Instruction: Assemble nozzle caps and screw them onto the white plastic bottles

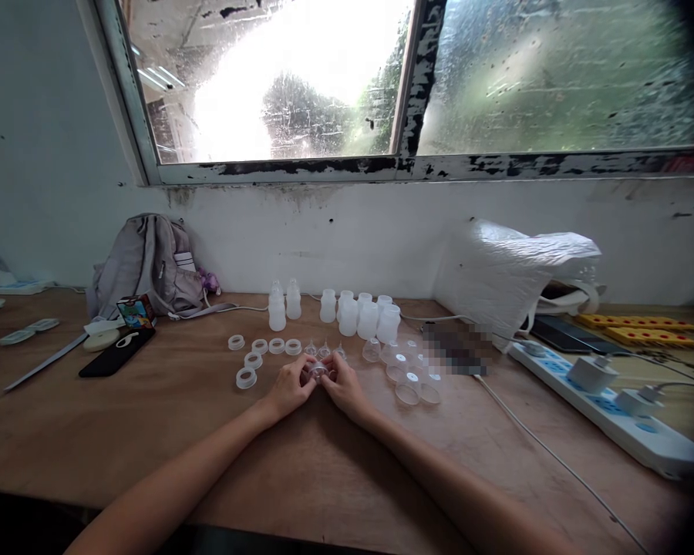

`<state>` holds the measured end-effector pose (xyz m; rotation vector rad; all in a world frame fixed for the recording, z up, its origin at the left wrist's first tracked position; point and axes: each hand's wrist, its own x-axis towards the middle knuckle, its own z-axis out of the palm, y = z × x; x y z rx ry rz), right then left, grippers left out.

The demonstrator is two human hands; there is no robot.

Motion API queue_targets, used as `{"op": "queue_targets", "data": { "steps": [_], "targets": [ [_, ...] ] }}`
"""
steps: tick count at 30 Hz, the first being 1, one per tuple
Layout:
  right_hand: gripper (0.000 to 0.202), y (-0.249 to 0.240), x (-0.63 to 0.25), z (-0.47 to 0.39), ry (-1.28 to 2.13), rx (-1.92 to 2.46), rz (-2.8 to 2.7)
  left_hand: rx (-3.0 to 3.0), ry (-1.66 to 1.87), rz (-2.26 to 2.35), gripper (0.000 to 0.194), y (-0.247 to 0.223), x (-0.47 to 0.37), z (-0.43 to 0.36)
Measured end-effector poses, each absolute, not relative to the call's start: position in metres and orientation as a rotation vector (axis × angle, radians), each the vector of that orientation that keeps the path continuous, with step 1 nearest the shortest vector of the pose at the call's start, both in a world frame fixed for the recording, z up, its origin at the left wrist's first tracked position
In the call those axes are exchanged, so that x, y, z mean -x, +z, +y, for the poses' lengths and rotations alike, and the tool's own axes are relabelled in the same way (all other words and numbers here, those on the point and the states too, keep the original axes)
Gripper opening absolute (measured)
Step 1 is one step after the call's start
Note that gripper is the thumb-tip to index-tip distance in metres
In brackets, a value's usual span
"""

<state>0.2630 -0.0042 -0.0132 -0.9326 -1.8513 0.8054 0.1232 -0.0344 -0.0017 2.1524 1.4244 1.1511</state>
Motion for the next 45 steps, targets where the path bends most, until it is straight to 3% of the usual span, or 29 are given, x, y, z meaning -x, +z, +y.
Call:
{"op": "queue_targets", "data": {
  "steps": [7,21,33,38,45],
  "targets": [
    [0.013,-0.013,-0.264,-0.004,0.893,0.900,-1.859,-2.092,1.161,1.382,0.024,-0.001,-0.120,-0.034],
    [0.012,-0.018,-0.261,-0.002,0.700,0.919,-1.931,-2.153,1.128,1.494,0.029,-0.006,-0.122,-0.034],
    [0.011,-0.006,-0.265,-0.011,0.842,0.853,-1.940,-1.987,1.189,1.482,0.019,-0.004,-0.121,-0.033],
    [0.023,-0.006,-0.267,-0.010,1.022,0.846,-1.898,-1.650,1.191,1.258,0.026,-0.011,-0.116,-0.024],
    [0.023,-0.009,-0.264,-0.007,0.870,0.885,-1.987,-1.725,1.164,1.147,0.038,-0.001,-0.117,-0.035]
  ]
}}
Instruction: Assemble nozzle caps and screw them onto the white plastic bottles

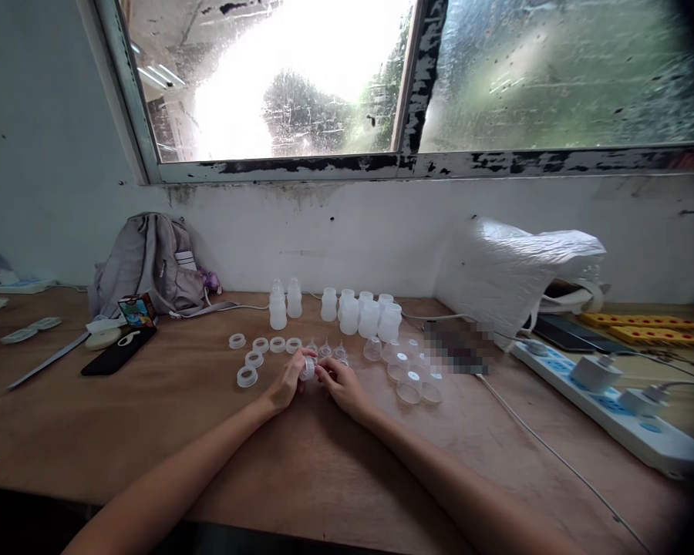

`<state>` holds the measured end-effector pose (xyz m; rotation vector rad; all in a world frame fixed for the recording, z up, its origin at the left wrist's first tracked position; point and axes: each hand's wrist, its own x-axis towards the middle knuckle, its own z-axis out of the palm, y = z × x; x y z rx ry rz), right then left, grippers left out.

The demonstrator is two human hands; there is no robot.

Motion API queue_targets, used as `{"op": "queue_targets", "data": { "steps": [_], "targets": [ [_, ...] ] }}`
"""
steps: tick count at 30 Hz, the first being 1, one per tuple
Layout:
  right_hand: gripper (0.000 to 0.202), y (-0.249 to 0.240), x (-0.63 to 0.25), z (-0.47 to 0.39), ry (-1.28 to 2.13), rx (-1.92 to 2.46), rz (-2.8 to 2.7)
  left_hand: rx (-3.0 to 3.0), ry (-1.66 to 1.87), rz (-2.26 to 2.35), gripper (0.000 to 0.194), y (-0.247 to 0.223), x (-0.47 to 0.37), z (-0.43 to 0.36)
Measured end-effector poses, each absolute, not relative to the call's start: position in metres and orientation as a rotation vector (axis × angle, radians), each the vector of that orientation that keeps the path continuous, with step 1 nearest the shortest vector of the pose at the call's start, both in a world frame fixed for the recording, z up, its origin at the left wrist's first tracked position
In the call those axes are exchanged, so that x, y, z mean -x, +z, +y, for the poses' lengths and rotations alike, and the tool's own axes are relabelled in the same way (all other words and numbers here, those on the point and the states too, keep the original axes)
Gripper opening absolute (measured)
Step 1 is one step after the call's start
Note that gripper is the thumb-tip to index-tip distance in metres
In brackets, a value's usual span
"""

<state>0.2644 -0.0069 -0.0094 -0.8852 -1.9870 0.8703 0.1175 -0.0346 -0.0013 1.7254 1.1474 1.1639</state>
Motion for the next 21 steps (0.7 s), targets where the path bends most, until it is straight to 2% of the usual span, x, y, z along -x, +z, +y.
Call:
{"op": "queue_targets", "data": {
  "steps": [6,12,21],
  "targets": [
    [0.026,-0.009,-0.264,-0.009,0.761,0.840,-2.092,-1.941,1.151,1.357,0.028,0.004,-0.122,-0.038],
    [0.024,-0.011,-0.264,-0.010,0.703,0.750,-2.209,-2.038,1.074,1.490,0.031,0.001,-0.121,-0.037],
    [0.025,-0.005,-0.261,-0.017,0.720,0.653,-2.345,-2.442,0.736,1.591,0.036,0.007,-0.106,-0.028]
  ]
}}
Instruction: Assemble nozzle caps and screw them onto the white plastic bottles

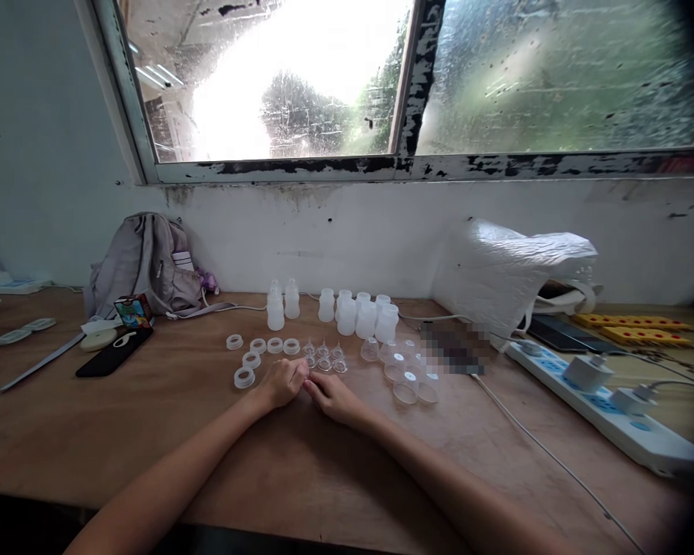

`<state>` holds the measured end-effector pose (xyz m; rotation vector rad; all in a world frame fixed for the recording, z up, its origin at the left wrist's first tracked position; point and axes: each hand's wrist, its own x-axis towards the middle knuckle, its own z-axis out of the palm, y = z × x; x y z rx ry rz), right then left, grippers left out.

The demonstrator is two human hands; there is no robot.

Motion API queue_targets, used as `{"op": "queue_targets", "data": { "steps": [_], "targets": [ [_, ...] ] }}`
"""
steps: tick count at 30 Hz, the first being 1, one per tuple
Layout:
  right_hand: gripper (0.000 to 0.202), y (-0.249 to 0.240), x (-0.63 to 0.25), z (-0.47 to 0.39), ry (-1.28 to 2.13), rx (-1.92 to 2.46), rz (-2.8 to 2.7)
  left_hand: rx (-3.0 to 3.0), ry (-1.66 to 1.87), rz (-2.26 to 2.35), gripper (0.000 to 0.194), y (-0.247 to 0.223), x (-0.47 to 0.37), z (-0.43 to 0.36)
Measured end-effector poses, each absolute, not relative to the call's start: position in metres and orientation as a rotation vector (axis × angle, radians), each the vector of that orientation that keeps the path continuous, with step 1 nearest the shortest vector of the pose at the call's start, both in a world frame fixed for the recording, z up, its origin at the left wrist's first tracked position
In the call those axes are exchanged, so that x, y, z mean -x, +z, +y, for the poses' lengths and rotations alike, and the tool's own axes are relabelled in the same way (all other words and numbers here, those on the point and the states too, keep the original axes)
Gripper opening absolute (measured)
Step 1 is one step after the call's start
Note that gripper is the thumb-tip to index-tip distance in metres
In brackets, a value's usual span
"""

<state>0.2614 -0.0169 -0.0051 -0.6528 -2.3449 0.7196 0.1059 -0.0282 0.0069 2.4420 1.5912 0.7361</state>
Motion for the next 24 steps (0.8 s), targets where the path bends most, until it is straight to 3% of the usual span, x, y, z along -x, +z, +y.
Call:
{"op": "queue_targets", "data": {
  "steps": [8,24],
  "targets": [
    [0.026,-0.004,-0.259,-0.020,0.730,0.640,-2.360,-2.677,0.519,1.387,0.036,0.012,-0.093,-0.017],
    [0.026,-0.003,-0.260,-0.026,0.742,0.687,-2.264,-2.423,0.662,1.288,0.042,0.014,-0.092,-0.020]
  ]
}}
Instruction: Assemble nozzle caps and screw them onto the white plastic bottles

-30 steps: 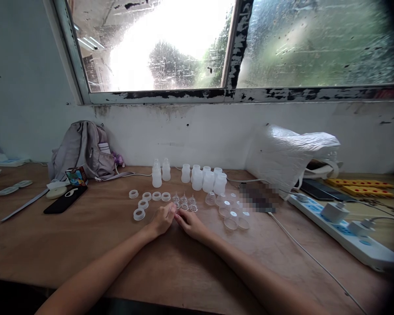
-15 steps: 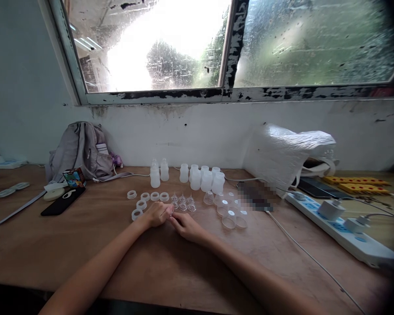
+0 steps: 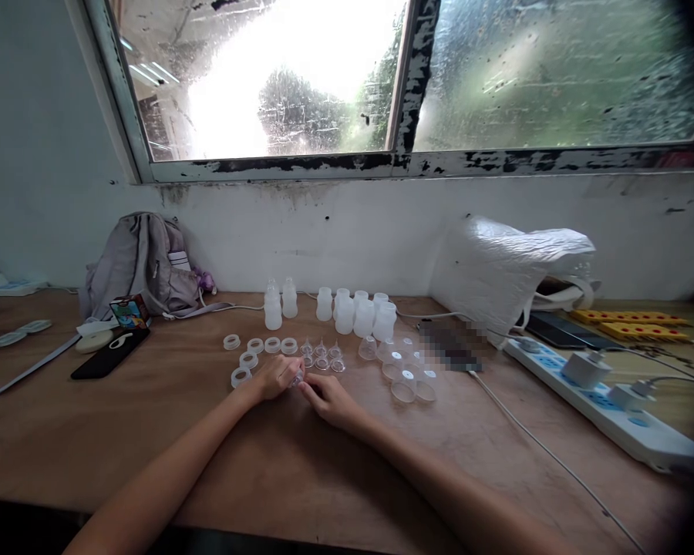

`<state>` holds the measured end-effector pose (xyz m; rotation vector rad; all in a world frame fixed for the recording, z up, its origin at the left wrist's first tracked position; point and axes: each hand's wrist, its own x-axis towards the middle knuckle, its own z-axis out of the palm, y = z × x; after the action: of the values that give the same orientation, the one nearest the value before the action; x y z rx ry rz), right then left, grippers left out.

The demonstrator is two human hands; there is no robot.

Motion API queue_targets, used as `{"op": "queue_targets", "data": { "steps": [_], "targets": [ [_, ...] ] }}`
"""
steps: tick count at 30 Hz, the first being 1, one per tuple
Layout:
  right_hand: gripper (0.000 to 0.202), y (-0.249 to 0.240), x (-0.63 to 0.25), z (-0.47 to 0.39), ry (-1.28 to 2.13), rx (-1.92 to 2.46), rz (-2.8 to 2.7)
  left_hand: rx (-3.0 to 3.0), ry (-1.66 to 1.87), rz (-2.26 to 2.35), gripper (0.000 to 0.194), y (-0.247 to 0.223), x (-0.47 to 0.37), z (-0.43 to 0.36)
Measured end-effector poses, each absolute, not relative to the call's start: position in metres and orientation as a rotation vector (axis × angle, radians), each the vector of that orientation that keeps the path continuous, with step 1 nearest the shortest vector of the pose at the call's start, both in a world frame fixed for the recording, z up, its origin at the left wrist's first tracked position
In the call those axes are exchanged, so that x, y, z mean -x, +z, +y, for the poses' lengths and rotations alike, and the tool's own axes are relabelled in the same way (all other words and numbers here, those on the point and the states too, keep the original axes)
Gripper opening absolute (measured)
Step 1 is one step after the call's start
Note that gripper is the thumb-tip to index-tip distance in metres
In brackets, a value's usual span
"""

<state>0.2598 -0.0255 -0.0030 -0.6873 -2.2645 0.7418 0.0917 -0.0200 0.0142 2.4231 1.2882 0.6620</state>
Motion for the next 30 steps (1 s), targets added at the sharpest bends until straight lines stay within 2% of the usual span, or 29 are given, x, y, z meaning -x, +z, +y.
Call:
{"op": "queue_targets", "data": {
  "steps": [9,14,30],
  "targets": [
    [0.022,-0.009,-0.264,-0.019,0.780,0.891,-1.960,-2.391,0.770,1.409,0.026,0.018,-0.087,-0.031],
    [0.021,-0.011,-0.266,-0.013,0.838,0.932,-1.849,-2.595,0.687,1.381,0.029,0.018,-0.094,-0.035],
    [0.013,-0.009,-0.264,-0.018,0.625,0.857,-2.033,-2.722,0.709,1.398,0.025,0.006,-0.096,-0.030]
  ]
}}
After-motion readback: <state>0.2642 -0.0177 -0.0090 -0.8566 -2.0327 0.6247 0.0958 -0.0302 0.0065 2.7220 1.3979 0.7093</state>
